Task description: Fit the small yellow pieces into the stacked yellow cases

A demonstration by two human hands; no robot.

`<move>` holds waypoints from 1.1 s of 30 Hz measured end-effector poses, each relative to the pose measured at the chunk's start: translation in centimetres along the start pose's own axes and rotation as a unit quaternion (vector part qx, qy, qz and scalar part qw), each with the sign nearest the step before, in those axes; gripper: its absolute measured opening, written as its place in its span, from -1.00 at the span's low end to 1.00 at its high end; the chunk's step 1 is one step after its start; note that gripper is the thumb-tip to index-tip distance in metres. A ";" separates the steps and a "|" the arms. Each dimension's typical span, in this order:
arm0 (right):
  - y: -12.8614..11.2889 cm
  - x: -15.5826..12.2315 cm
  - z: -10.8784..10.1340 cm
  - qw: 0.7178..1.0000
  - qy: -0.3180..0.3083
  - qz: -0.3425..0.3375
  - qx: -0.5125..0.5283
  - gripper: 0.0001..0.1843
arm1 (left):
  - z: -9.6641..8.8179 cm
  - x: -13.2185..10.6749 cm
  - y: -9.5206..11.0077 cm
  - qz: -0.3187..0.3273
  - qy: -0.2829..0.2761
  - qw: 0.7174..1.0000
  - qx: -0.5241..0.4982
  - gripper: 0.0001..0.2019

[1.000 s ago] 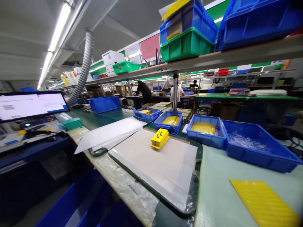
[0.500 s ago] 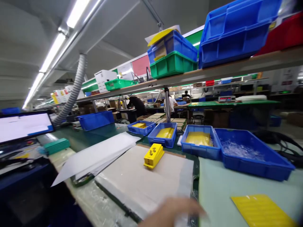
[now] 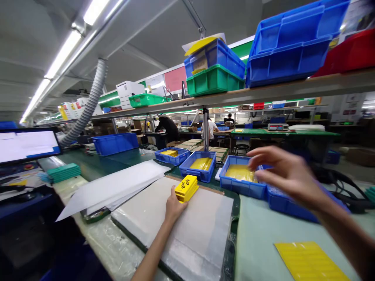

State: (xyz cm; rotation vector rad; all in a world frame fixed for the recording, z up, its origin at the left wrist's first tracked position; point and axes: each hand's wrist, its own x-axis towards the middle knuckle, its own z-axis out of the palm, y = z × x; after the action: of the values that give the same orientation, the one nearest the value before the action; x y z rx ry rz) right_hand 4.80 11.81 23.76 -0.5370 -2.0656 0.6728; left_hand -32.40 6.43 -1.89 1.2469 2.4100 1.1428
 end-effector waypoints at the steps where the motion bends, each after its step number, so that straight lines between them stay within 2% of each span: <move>1: 1.3 0.6 2.1 0.998 -0.056 0.011 0.005 -0.55 | 0.0 -0.2 0.0 0.004 0.001 1.000 -0.004 -0.02; 3: 4.4 1.9 7.4 0.981 -0.190 0.027 0.004 -0.29 | -0.2 -0.6 0.0 0.014 0.002 1.000 -0.016 -0.01; 5: 7.8 3.4 13.3 0.953 -0.301 0.017 -0.027 0.08 | -0.5 -1.2 0.0 0.032 -0.001 0.999 -0.033 0.01; 8: 11.5 4.9 20.5 0.914 -0.389 0.017 -0.118 0.44 | -0.9 -2.6 0.0 0.071 -0.008 0.996 -0.055 -0.01; 10: 13.1 4.9 23.5 0.885 -0.433 0.036 -0.168 0.55 | -1.2 -3.8 -0.1 0.091 -0.016 0.994 -0.061 -0.04; 12: 14.3 4.0 25.0 0.875 -0.445 0.024 -0.190 0.57 | -1.3 -5.2 -0.3 0.102 -0.025 0.992 -0.065 -0.05; 16: 15.8 0.0 24.8 0.903 -0.383 -0.054 -0.187 0.41 | -2.2 -8.0 0.7 0.094 -0.042 0.992 -0.078 0.00; 19: 15.5 -3.2 23.6 0.923 -0.334 -0.086 -0.170 0.35 | -4.5 -9.5 4.0 0.079 -0.085 0.992 -0.050 -0.01; 22: 14.1 -5.9 22.7 0.955 -0.263 -0.059 -0.122 0.25 | -8.0 -9.8 9.1 0.098 -0.169 0.980 -0.036 -0.12; 24: 13.0 -7.1 22.1 0.977 -0.202 -0.010 -0.064 0.08 | -10.0 -9.2 12.2 0.118 -0.197 0.973 0.026 -0.25; 26: 12.0 -7.9 21.3 0.986 -0.159 0.051 0.021 -0.12 | -10.8 -8.1 14.3 0.126 -0.219 0.966 0.054 -0.36; 27: 11.6 -8.1 20.9 0.984 -0.143 0.084 0.070 -0.17 | -10.8 -7.5 14.7 0.124 -0.229 0.965 0.036 -0.38; 29: 11.0 -8.5 20.1 0.970 -0.119 0.134 0.163 -0.14 | -9.5 -6.6 14.5 0.116 -0.260 0.956 -0.068 -0.28; 31: 10.5 -8.7 19.2 0.956 -0.103 0.157 0.224 -0.06 | -7.0 -6.8 13.5 0.097 -0.298 0.923 -0.223 -0.06; 32: 10.4 -8.9 18.7 0.952 -0.102 0.162 0.240 -0.04 | -5.4 -7.3 12.9 0.082 -0.318 0.894 -0.305 0.01; 33: 10.3 -9.1 18.1 0.948 -0.109 0.162 0.251 -0.04 | -3.9 -8.2 12.3 0.062 -0.309 0.872 -0.374 0.05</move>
State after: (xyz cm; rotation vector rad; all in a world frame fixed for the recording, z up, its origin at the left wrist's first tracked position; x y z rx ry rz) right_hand -4.37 9.46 3.11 -0.5217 -1.9108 1.4590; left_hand -21.61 2.31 8.16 1.2258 1.2469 1.2677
